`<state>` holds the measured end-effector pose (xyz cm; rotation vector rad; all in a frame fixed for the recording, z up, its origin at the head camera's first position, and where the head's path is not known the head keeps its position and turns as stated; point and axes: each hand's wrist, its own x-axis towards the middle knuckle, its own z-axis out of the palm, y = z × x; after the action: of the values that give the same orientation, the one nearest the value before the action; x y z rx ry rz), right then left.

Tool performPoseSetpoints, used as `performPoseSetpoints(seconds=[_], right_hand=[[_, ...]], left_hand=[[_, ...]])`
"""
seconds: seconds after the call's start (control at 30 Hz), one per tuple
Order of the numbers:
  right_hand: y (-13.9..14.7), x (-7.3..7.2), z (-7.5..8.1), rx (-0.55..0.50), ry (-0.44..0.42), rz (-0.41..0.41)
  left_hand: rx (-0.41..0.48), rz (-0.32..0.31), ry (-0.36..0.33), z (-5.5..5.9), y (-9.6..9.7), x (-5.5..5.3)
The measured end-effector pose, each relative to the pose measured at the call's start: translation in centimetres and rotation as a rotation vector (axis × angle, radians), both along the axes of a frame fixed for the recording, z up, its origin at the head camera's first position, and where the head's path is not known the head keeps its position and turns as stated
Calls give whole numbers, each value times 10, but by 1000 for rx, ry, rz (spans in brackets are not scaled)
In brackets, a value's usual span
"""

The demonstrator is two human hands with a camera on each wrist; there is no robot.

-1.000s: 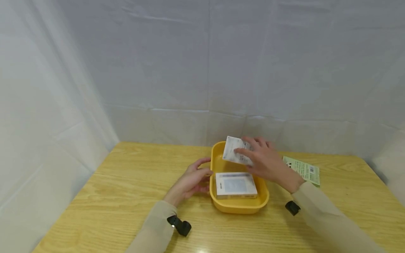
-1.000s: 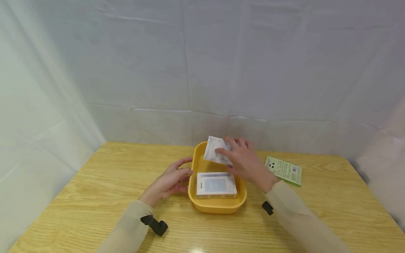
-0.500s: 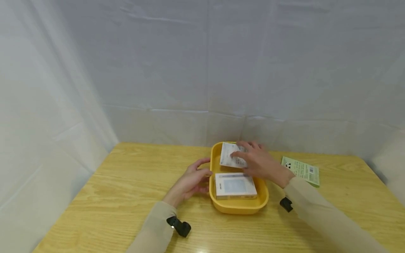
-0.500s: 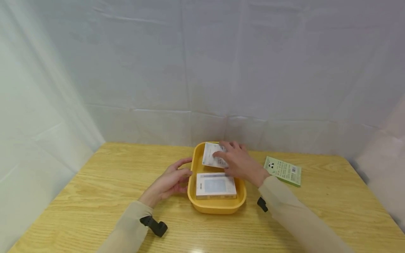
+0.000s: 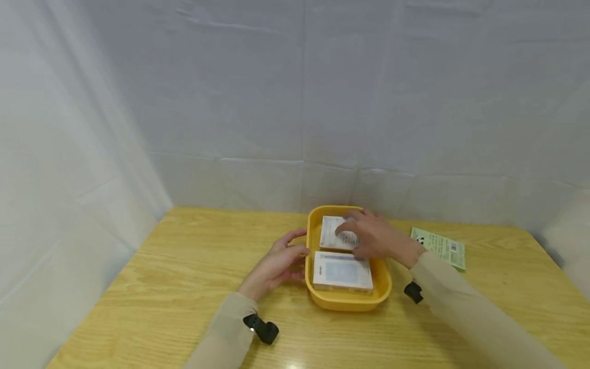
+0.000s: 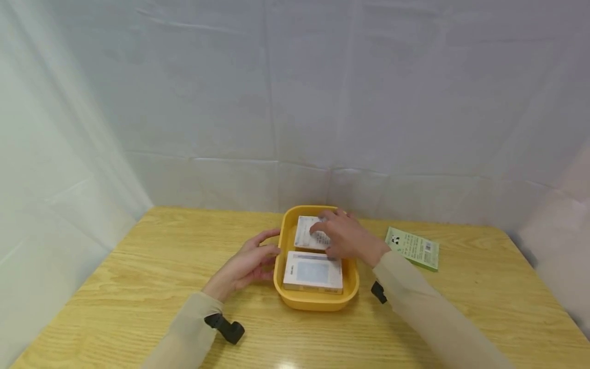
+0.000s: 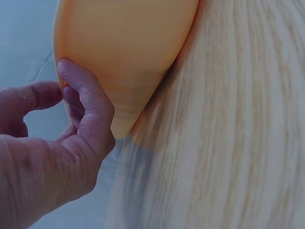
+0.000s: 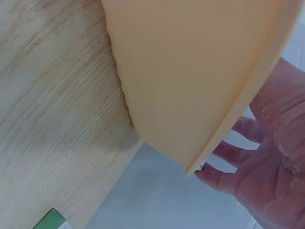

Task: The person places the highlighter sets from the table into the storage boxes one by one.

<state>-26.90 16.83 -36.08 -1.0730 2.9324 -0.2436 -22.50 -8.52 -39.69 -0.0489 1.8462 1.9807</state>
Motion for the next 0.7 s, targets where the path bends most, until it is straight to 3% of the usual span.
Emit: performPoseSetpoints(seconds=[0.33,0.5,0.7], right_hand=[[-5,-7,-5,3,-127,38],[-5,-7,-3,-7,-118,53],[5,-5,2,-91,-110,7]], left_hand=[[13,-6,-4,0,3,2],[17,1,2,1,2,2],[13,-4,5,-1,1,2]])
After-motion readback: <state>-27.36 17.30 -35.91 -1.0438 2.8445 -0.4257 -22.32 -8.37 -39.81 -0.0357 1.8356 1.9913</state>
